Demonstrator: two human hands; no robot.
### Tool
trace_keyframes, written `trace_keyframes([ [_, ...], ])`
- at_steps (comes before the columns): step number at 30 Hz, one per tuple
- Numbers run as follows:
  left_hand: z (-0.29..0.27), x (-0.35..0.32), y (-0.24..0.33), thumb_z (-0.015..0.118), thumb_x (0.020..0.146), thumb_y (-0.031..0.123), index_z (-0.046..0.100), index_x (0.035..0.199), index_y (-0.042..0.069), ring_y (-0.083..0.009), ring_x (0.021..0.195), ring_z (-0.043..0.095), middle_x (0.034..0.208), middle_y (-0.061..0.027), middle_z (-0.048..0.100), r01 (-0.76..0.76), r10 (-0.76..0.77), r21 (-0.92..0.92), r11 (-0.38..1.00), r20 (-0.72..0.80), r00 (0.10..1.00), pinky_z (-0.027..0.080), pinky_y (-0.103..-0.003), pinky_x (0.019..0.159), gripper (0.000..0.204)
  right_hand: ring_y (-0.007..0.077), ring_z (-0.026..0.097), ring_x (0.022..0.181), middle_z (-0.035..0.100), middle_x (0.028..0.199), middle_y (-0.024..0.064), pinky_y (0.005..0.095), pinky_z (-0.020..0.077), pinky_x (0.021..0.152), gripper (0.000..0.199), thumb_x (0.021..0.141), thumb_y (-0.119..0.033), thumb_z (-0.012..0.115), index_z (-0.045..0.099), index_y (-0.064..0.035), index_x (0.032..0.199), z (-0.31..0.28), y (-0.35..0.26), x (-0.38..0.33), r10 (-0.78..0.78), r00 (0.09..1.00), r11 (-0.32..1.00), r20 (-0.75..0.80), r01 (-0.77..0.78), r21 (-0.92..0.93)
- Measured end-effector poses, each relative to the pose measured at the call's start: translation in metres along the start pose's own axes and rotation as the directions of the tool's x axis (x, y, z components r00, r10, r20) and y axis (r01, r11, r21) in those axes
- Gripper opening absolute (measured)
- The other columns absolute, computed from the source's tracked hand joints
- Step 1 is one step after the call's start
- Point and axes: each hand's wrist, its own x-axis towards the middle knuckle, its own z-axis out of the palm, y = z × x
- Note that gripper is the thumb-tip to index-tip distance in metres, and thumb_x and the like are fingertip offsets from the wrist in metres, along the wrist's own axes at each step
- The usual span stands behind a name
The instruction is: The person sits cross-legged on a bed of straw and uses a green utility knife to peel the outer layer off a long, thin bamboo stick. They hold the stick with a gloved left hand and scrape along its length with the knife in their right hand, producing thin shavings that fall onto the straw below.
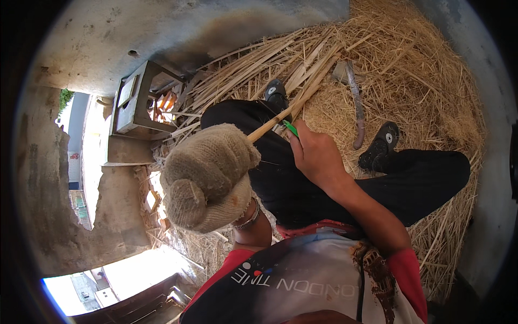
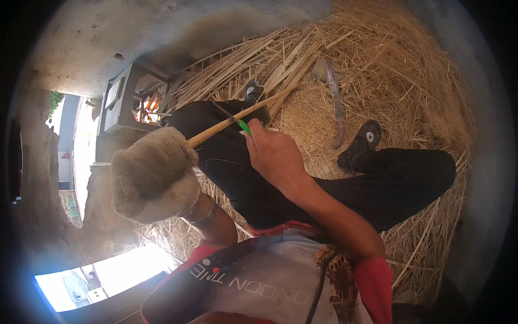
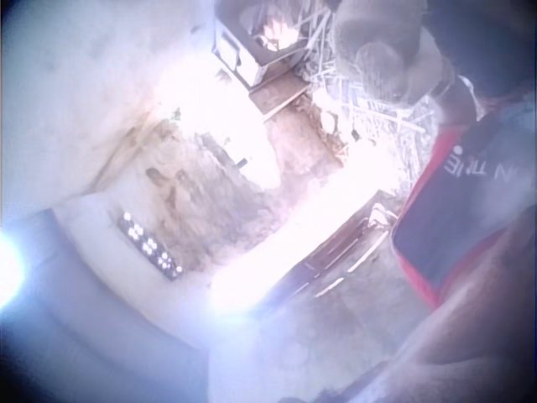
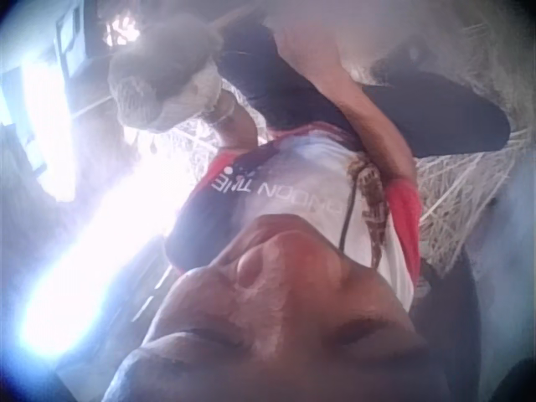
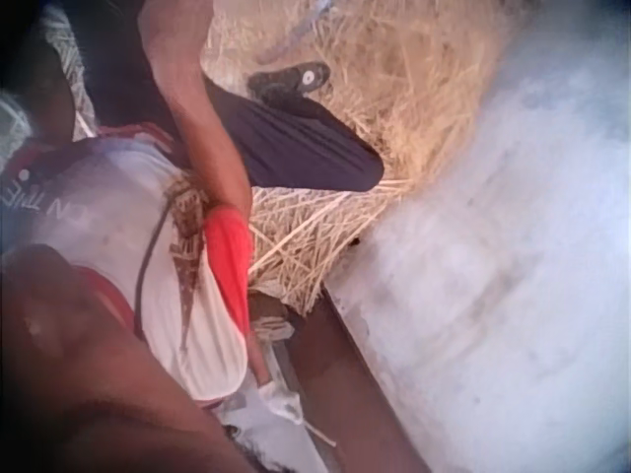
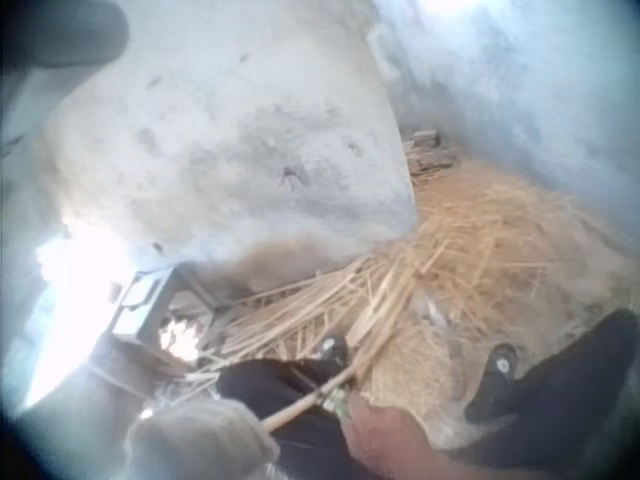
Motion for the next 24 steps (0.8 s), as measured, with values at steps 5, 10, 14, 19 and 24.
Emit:
trace_keyframes([
  [5,0.004,0.002,0.0,0.052,0.081,0.03,0.045,0.06,0.008,-0.0226,0.034,0.04,0.048,-0.0071,0.043,0.017,-0.017,-0.001,1.0,-0.081,0.997,0.039,-0.038,0.034,0.031,0.0455,0.065,0.063,0.063,0.066,0.0242,0.0531,0.051,0.057,0.016,0.096,-0.016,0.055,0.051,-0.0005,0.098,0.012,0.054,0.018,0.217,0.976,0.965,0.006,-0.214,-0.149],
  [10,-0.011,-0.006,0.002,0.046,0.092,0.038,0.046,0.076,0.01,-0.0152,0.036,0.035,0.054,-0.0037,0.041,0.055,-0.047,0.056,0.997,-0.148,0.988,0.038,-0.031,0.033,0.032,0.0468,0.064,0.061,0.062,0.063,0.0243,0.0551,0.0507,0.056,0.014,0.095,-0.013,0.054,0.052,0.0004,0.098,0.014,0.03,0.015,0.12,0.991,0.987,0.052,-0.114,-0.113],
  [14,0.001,-0.002,-0.002,0.047,0.087,0.031,0.044,0.069,0.01,-0.0165,0.033,0.033,0.05,-0.0043,0.038,0.021,-0.027,-0.028,0.999,-0.217,0.976,0.038,-0.033,0.032,0.028,0.0435,0.069,0.071,0.066,0.075,0.0268,0.0534,0.0549,0.064,0.014,0.092,-0.01,0.056,0.054,0.0,0.101,0.035,0.103,0.019,0.313,0.95,0.878,-0.019,-0.297,-0.376],
  [19,0.002,-0.004,-0.003,0.047,0.083,0.025,0.044,0.066,0.009,-0.0175,0.032,0.032,0.047,-0.0053,0.038,0.001,-0.009,-0.041,0.999,-0.186,0.983,0.038,-0.035,0.032,0.024,0.045,0.066,0.075,0.065,0.081,0.0306,0.0519,0.0533,0.066,0.023,0.097,-0.015,0.052,0.054,0.0063,0.106,0.026,0.177,0.008,0.392,0.92,0.83,0.008,-0.35,-0.434],
  [24,-0.009,-0.01,-0.004,0.05,0.087,0.033,0.049,0.078,0.006,-0.0201,0.04,0.045,0.054,-0.0068,0.046,-0.031,-0.004,-0.065,0.997,-0.478,0.878,0.045,-0.036,0.039,0.028,0.0464,0.062,0.063,0.059,0.062,0.024,0.054,0.0478,0.06,0.023,0.099,-0.023,0.054,0.051,0.0004,0.098,-0.031,0.01,0.01,0.159,0.978,0.97,0.136,-0.181,0.164],
])
